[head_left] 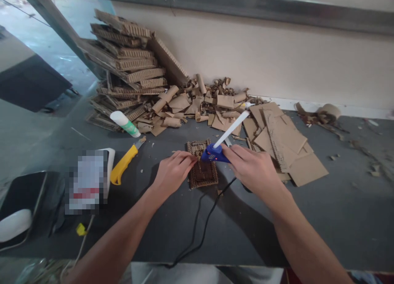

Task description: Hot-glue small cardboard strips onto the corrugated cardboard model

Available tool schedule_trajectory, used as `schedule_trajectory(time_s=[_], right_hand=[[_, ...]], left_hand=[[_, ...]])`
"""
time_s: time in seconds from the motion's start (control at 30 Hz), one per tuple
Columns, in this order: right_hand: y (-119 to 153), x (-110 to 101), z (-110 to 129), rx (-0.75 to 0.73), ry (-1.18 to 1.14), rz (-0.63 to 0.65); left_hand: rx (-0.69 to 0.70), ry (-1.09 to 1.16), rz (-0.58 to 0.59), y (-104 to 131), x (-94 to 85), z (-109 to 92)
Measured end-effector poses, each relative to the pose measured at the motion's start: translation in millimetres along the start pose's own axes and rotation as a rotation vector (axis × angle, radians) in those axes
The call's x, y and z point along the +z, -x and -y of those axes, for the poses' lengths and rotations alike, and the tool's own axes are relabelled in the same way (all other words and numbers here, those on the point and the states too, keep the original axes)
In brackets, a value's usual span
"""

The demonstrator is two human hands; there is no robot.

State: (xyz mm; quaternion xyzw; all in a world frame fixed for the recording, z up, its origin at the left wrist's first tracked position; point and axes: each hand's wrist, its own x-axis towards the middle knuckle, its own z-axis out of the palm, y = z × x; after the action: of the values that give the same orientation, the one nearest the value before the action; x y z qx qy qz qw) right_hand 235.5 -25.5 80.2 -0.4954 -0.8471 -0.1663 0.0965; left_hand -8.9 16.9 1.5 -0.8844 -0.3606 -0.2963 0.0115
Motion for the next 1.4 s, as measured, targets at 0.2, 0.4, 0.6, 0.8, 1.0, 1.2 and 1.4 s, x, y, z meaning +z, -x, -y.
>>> schedule_trajectory(time_s=[0.2, 0.4, 0.6, 0.8, 1.0, 1.2, 1.4], right_hand=[[17.1, 4.2, -20.1, 0.148, -0.114, -0.141], [41.9, 26.3, -20.4, 0.383, -0.341, -0.188], [48.5, 45.9, -7.4, 0.786, -0.671, -0.161], [50.8, 55.8, -3.8, 0.897, -0.789, -0.162], [46.6, 51.3, 3.0, 0.891, -0.884, -0.162], [44.4, 49.0, 9.7, 0.947, -1.064, -0.199], [32.5, 49.5, 41.0, 1.023, -1.415, -0.248]], left_hand=[[0.006, 0.010, -0.013, -1.0, -3.8, -0.2], [-0.207, 0.315, -0.001, -2.0, -1.7, -4.3], [-0.848, 1.089, 0.095, -5.8, -3.3, -0.6], [-0.991, 1.499, 0.096, -12.0, -9.0, 1.0], [-1.015, 1.507, 0.089, -13.6, -11.0, -0.6], [-0.954, 1.411, 0.088, -13.6, -12.4, -4.7], [-0.783, 1.393, 0.037, -11.8, -16.6, -22.5]])
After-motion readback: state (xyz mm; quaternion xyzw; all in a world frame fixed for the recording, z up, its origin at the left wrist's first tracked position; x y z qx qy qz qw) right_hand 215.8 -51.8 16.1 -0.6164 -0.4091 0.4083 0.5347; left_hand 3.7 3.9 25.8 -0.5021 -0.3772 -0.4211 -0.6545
